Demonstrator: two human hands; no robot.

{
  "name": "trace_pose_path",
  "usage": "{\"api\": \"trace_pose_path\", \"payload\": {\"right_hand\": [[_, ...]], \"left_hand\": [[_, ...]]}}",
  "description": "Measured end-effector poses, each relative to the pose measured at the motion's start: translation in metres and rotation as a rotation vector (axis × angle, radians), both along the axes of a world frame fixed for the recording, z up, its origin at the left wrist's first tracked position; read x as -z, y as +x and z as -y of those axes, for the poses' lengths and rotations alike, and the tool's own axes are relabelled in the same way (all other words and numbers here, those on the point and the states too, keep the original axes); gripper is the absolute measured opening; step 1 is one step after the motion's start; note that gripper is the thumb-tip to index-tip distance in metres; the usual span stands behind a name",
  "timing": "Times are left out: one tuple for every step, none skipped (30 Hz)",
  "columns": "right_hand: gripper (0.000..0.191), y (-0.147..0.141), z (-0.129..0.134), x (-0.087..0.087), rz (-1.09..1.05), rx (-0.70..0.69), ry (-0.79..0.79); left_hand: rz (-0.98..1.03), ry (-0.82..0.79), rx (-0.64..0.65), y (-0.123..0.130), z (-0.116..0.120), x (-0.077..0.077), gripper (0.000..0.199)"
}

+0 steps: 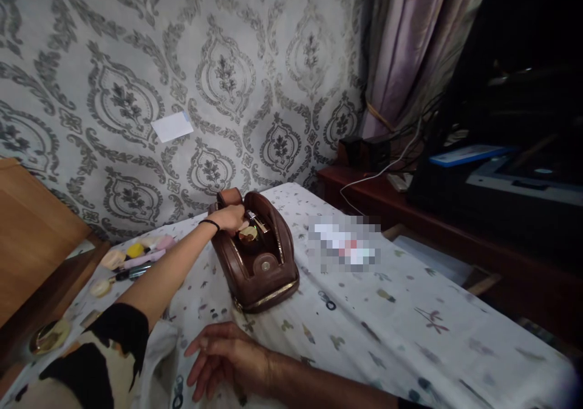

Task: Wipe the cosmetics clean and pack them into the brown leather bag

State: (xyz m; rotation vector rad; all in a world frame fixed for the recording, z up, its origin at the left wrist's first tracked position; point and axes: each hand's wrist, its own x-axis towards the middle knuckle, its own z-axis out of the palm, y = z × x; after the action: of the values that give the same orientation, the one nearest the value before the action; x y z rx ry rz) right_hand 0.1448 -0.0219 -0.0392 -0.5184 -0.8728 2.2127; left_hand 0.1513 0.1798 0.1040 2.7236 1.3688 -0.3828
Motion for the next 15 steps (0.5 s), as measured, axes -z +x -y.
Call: {"api": "trace_pose_path", "payload": {"right_hand": [[0.042,0.0,0.0002,-0.0005,-0.001,-0.001,-0.003],[0.042,0.0,0.0003,-0.0008,-0.001,-0.003,-0.006],[0.042,-0.0001,0.0004,-0.001,-0.002,-0.007,-0.009],[0.042,-0.0002,0.0004,-0.0011,-0.002,-0.011,-0.012],[0.043,-0.0003,0.0004,-0.0012,-0.001,-0.012,-0.013],[0.043,-0.0003,0.0005,-0.0013,-0.001,-0.01,-0.013],[0.043,-0.0002,0.0006,-0.0015,0.0,-0.008,-0.012],[0.043,-0.0001,0.0009,-0.0019,0.0,-0.006,-0.009],[0.043,0.0003,0.0012,-0.0024,0.0,-0.005,-0.007],[0.043,0.0007,0.0017,-0.003,0.0,-0.003,-0.006],[0.043,0.0012,0.0022,-0.0035,-0.001,-0.001,-0.005],[0.043,0.0018,0.0026,-0.0039,-0.002,0.003,-0.003],[0.043,0.0022,0.0031,-0.0041,-0.004,0.007,0.0],[0.043,0.0024,0.0034,-0.004,-0.007,0.012,0.004],[0.043,0.0025,0.0036,-0.0036,-0.011,0.015,0.007]], "left_hand": [[-0.039,-0.03,-0.006,0.0002,0.001,0.0018,0.026],[-0.072,-0.056,-0.007,0.0007,0.0022,0.0037,0.026],[-0.099,-0.079,-0.003,0.0015,0.0035,0.0055,0.027],[-0.121,-0.099,0.001,0.0021,0.0046,0.007,0.028],[-0.138,-0.115,0.004,0.0025,0.0055,0.008,0.028],[-0.151,-0.126,0.007,0.0026,0.006,0.0086,0.029],[-0.159,-0.133,0.009,0.0024,0.0062,0.0089,0.029],[-0.164,-0.136,0.01,0.0021,0.0062,0.009,0.029],[-0.167,-0.137,0.011,0.0017,0.0058,0.0092,0.029],[-0.167,-0.135,0.01,0.0015,0.0053,0.0094,0.029],[-0.166,-0.131,0.009,0.0016,0.0046,0.0098,0.029],[-0.162,-0.123,0.008,0.002,0.0039,0.0103,0.029],[-0.155,-0.11,0.006,0.0028,0.003,0.0109,0.03],[-0.139,-0.086,0.006,0.0037,0.0021,0.0114,0.03],[-0.118,-0.055,0.005,0.0048,0.0012,0.0117,0.031]]}}
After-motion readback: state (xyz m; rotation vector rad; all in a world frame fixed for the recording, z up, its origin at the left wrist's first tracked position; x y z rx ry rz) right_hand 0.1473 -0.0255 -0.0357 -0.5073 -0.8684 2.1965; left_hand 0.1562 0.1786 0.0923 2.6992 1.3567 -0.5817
